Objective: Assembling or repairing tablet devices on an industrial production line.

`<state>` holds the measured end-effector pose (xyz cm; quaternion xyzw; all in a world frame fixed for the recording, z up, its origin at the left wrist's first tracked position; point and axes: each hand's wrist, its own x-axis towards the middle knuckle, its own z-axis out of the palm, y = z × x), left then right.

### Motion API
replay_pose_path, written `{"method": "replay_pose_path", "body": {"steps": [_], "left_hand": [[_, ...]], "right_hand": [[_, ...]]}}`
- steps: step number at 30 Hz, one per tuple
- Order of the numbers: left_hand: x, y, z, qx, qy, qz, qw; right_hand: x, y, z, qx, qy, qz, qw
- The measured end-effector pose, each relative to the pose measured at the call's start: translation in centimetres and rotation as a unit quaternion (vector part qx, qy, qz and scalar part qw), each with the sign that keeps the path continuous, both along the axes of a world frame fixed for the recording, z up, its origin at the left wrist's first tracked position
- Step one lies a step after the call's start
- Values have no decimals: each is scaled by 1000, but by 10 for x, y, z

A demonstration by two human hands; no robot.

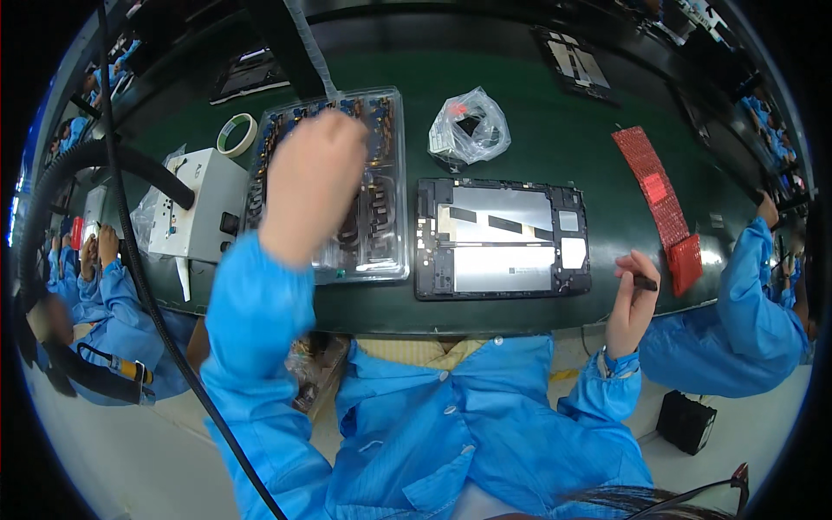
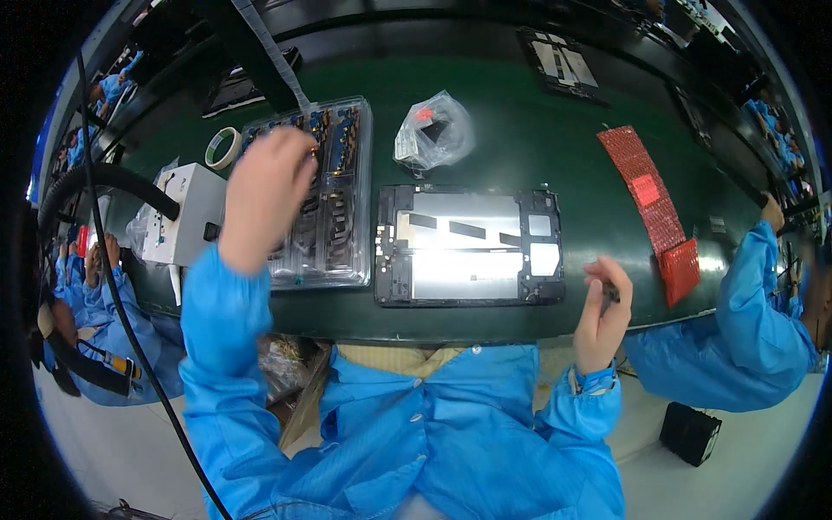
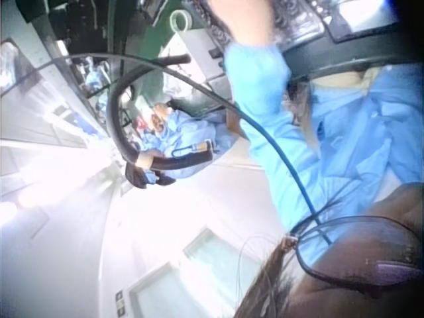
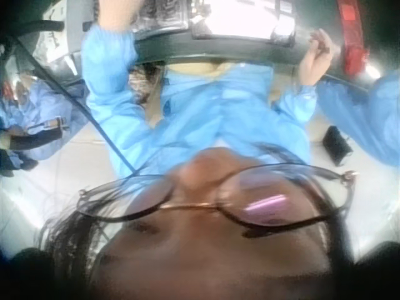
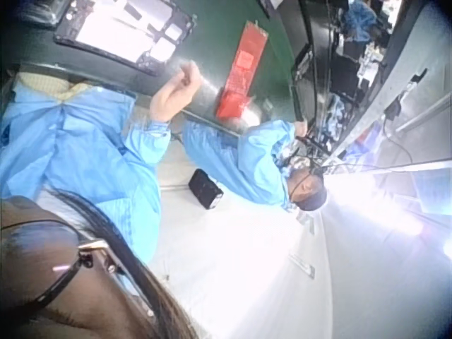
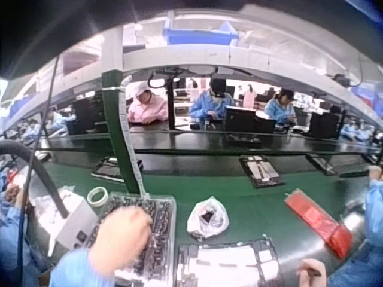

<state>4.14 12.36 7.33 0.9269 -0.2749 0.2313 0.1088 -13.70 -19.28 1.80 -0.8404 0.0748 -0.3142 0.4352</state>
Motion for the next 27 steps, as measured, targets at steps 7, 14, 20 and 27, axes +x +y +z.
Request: {"method": "replay_pose_path", "body": {"steps": [7, 14, 20, 27], "left_hand": [[79, 30, -36, 136, 79, 11, 987], [84, 24, -40, 175, 49, -1, 983], [84, 29, -43, 143, 4, -34, 989], [46, 42, -1, -8, 59, -25, 998]], "right_hand": [[-15, 34, -4, -56, -79, 92, 991], [-23, 35, -6, -34, -79, 99, 991], [-18, 46, -4, -38, -54, 132, 989], [-11, 57, -8, -35, -43, 145, 988]]}}
